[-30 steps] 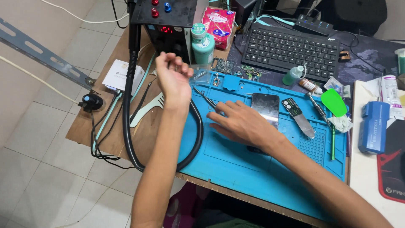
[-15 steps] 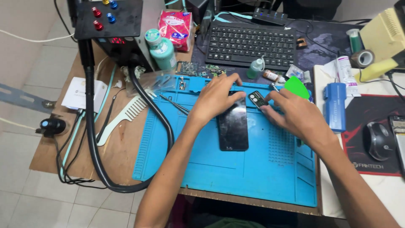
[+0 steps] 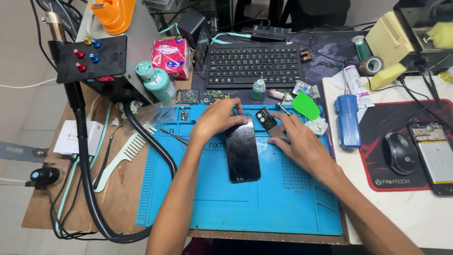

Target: Using a heat gun and a prying tool to separate a mobile phone screen from the frame during a repair process.

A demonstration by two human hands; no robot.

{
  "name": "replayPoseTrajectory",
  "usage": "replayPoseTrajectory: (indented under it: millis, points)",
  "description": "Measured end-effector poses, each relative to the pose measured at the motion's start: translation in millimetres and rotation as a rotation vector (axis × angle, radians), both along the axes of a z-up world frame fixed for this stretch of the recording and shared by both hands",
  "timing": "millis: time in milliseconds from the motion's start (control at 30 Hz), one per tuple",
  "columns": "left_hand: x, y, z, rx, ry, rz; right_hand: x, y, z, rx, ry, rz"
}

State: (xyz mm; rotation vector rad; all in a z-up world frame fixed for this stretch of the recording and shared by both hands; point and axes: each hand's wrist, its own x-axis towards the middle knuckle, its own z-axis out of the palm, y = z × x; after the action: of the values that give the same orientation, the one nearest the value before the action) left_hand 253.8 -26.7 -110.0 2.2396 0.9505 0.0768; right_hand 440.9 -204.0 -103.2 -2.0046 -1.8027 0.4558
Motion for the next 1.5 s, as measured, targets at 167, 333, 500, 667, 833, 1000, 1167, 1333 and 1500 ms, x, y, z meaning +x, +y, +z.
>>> replayPoseTrajectory:
  millis: [167, 333, 500, 667, 833, 1000, 1167, 1333, 1500]
  points:
    - [-4, -7, 4, -0.096, -0.213, 0.014, 11, 1, -18, 0.056, 0.055, -0.02]
    - [-7, -21, 22, -0.457, -0.488, 0.113, 10, 3, -9, 0.249, 0.215, -0.089]
    - [-2, -25, 21, -0.549, -0.571, 0.134, 15, 6, -2, 0.304, 0.693, -0.231]
    - [1, -28, 18, -0.563, -0.593, 0.148, 20, 6, -5, 0.261, 0.96, -0.275]
    - [3, -24, 7, -0.564, -0.59, 0.193, 17, 8, -6, 0.219, 1.148, -0.289]
    - [0, -26, 7, -0.588, -0.616, 0.21, 19, 7, -4, 0.253, 1.13, -0.282]
    - [4, -27, 5, -0.543, -0.737, 0.242, 26, 9, -21, 0.276, 1.094, -0.288]
    - [6, -28, 13, -0.596, -0.895, 0.352, 26, 11, -28, 0.312, 1.107, -0.266]
    - [2, -44, 42, -1.066, -1.065, 0.249, 16, 11, -25, 0.373, 1.112, -0.225]
